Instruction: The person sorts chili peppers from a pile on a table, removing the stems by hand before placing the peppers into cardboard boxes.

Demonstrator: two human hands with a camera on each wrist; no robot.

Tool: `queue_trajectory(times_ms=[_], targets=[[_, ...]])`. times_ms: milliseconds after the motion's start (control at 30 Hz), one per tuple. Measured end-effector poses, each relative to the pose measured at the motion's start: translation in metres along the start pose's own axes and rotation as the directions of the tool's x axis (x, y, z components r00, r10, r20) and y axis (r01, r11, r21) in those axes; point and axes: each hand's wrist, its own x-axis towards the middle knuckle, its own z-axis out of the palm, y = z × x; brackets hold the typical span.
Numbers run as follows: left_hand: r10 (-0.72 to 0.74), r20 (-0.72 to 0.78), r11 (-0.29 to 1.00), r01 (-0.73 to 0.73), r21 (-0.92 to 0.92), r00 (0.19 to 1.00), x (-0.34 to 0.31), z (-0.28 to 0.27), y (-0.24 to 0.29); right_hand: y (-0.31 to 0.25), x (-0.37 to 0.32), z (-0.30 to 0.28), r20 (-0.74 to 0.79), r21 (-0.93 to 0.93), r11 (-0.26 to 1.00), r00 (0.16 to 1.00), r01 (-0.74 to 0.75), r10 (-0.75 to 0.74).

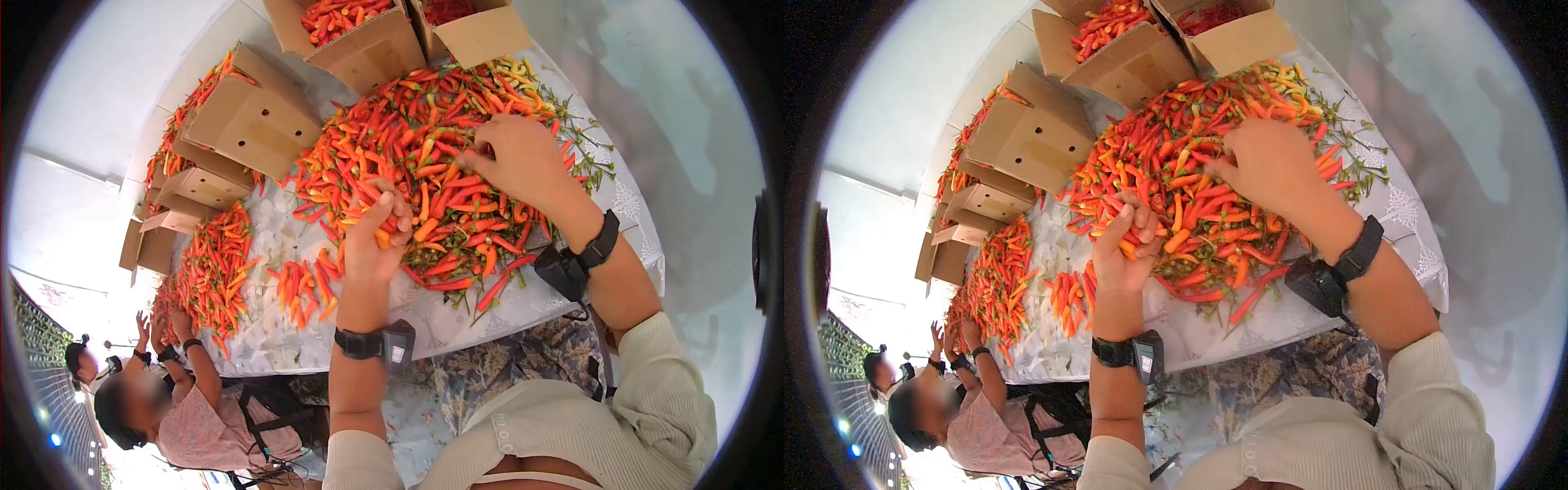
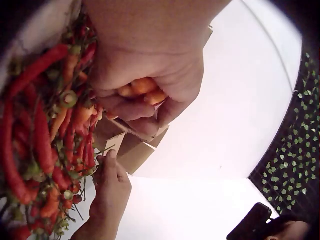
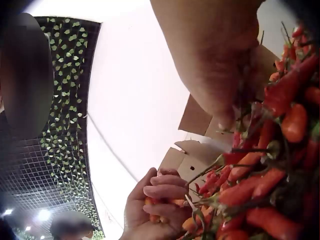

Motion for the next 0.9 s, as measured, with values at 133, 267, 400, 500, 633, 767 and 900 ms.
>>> queue_trajectory(times_ms=[133, 267, 400, 500, 633, 767, 900], targets=[[0.018, -0.026, 0.999, -0.017, 0.041, 0.999, -0.001, 0.003, -0.001, 0.006, -0.004, 0.014, -0.008, -0.025, 0.998, 0.998, 0.060, -0.060], [0.019, -0.043, 0.997, -0.016, 0.073, 0.999, 0.001, -0.002, -0.002, 0.000, -0.001, 0.015, -0.048, 0.145, 0.988, 0.998, 0.054, -0.047], [0.005, -0.072, 0.995, 0.002, 0.100, 0.997, -0.001, 0.004, -0.001, -0.023, -0.002, 0.002, -0.119, 0.573, 0.819, 0.991, 0.023, 0.055], [0.013, -0.064, 0.991, -0.005, 0.132, 0.998, -0.002, 0.010, -0.001, -0.029, -0.003, 0.006, -0.171, 0.728, 0.676, 0.985, 0.112, 0.021], [0.014, -0.062, 0.981, -0.002, 0.194, 0.998, -0.005, 0.014, -0.002, -0.034, -0.007, 0.018, -0.295, 0.689, 0.684, 0.955, 0.240, -0.037], [-0.029, -0.081, 0.968, 0.048, 0.245, 0.996, -0.008, 0.017, -0.003, -0.037, -0.012, 0.007, -0.338, 0.508, 0.815, 0.935, 0.278, -0.108], [0.023, -0.048, 0.955, -0.008, 0.297, 0.999, -0.006, 0.026, -0.006, -0.052, -0.020, 0.015, -0.236, 0.794, 0.577, 0.972, 0.191, 0.004]])
